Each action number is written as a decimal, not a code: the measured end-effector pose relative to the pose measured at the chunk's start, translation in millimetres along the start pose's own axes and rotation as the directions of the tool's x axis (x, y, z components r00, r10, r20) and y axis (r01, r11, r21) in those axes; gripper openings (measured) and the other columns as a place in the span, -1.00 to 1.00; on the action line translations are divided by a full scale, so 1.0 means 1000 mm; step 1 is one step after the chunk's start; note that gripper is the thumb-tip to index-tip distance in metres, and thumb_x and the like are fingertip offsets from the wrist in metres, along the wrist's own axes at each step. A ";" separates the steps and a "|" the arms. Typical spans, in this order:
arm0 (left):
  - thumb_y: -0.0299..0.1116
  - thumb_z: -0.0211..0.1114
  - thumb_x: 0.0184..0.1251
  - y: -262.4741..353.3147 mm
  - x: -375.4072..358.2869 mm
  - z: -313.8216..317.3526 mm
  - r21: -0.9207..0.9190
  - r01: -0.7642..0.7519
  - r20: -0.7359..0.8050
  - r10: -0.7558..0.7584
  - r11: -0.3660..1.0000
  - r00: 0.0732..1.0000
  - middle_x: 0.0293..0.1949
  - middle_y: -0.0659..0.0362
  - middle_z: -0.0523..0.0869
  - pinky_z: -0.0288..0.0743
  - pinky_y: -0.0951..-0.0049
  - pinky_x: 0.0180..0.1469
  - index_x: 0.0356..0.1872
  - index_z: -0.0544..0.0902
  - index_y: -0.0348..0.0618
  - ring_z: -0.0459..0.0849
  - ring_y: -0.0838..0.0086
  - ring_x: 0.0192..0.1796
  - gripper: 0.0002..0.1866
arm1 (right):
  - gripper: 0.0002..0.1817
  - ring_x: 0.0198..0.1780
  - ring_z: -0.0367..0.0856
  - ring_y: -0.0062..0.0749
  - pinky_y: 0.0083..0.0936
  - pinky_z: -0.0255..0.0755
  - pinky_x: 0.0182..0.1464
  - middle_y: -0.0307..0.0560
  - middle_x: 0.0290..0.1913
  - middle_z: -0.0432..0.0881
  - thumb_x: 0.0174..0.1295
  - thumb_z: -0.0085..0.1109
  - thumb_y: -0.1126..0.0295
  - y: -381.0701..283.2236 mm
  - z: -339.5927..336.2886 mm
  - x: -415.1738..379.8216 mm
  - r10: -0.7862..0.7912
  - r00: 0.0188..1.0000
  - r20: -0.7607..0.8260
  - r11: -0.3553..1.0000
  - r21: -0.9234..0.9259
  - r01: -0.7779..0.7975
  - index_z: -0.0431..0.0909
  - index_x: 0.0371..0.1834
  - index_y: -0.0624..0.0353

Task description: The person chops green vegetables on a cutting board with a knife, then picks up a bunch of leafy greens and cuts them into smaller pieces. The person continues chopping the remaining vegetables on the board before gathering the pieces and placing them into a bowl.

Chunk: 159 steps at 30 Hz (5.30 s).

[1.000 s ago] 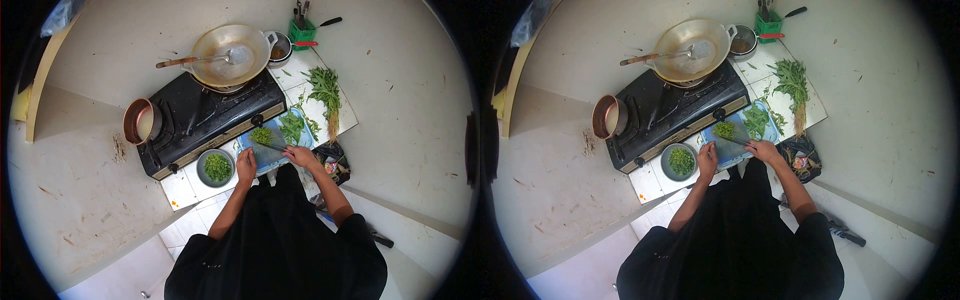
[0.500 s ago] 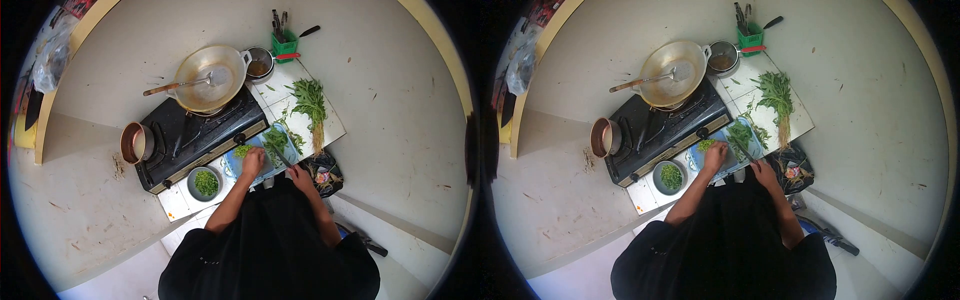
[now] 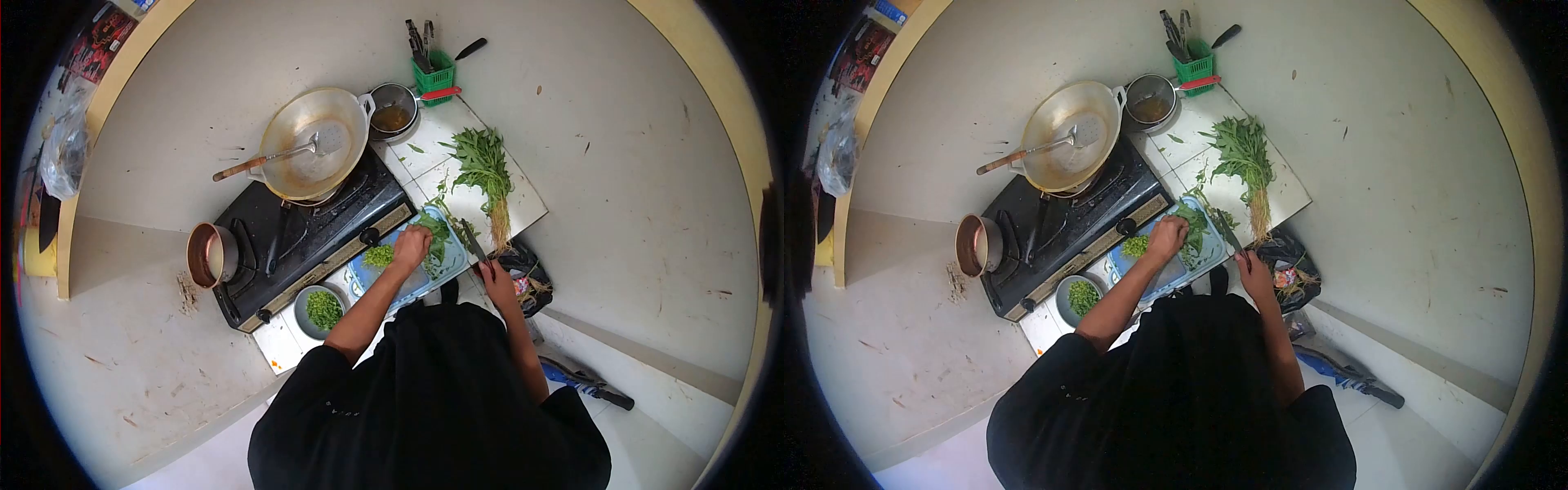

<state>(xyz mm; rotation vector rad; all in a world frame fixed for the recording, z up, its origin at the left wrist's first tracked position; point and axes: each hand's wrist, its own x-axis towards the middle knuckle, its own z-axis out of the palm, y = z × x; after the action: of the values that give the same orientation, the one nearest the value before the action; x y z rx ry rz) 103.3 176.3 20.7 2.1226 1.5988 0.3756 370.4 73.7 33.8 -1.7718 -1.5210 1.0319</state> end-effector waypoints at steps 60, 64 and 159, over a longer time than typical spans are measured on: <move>-0.34 0.29 0.35 -0.023 0.003 -0.014 -0.195 0.173 0.161 -0.143 0.966 0.977 -0.22 -0.07 0.81 0.59 -0.03 0.02 -0.22 0.76 -0.11 0.76 -0.05 -0.07 -0.86 | -0.61 -0.28 0.63 0.25 -0.13 0.47 -0.23 0.29 -0.33 0.63 0.51 0.18 0.09 -0.006 0.022 -0.026 0.007 1.000 -0.006 0.999 -0.045 -0.007 0.54 -0.13 0.29; -0.30 0.30 0.35 -0.020 0.002 -0.016 -0.159 0.126 0.164 -0.100 0.979 0.981 -0.23 -0.08 0.81 0.61 0.00 -0.01 -0.19 0.75 -0.12 0.76 -0.08 -0.11 -0.84 | -0.62 -0.31 0.63 0.29 -0.11 0.47 -0.27 0.28 -0.39 0.62 0.51 0.18 0.09 -0.009 0.023 -0.025 -0.010 1.000 0.009 0.999 -0.052 0.010 0.53 -0.13 0.27; -0.36 0.33 0.34 -0.088 -0.184 0.015 -0.707 0.432 0.122 -0.505 0.560 0.854 -0.24 0.12 0.80 0.61 0.29 -0.05 0.05 0.70 -0.27 0.77 0.34 -0.20 -0.68 | -0.48 -0.20 0.73 0.20 0.03 0.55 -0.17 0.15 -0.34 0.73 0.43 0.08 -0.24 -0.094 0.077 0.087 -0.165 0.715 0.679 0.809 -0.321 0.492 0.68 -0.09 0.00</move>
<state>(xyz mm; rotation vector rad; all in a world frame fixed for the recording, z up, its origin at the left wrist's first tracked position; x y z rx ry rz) -16.1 17.8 -27.0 1.0390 1.6257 0.7734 259.6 171.5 54.6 -1.3778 -2.6213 1.1763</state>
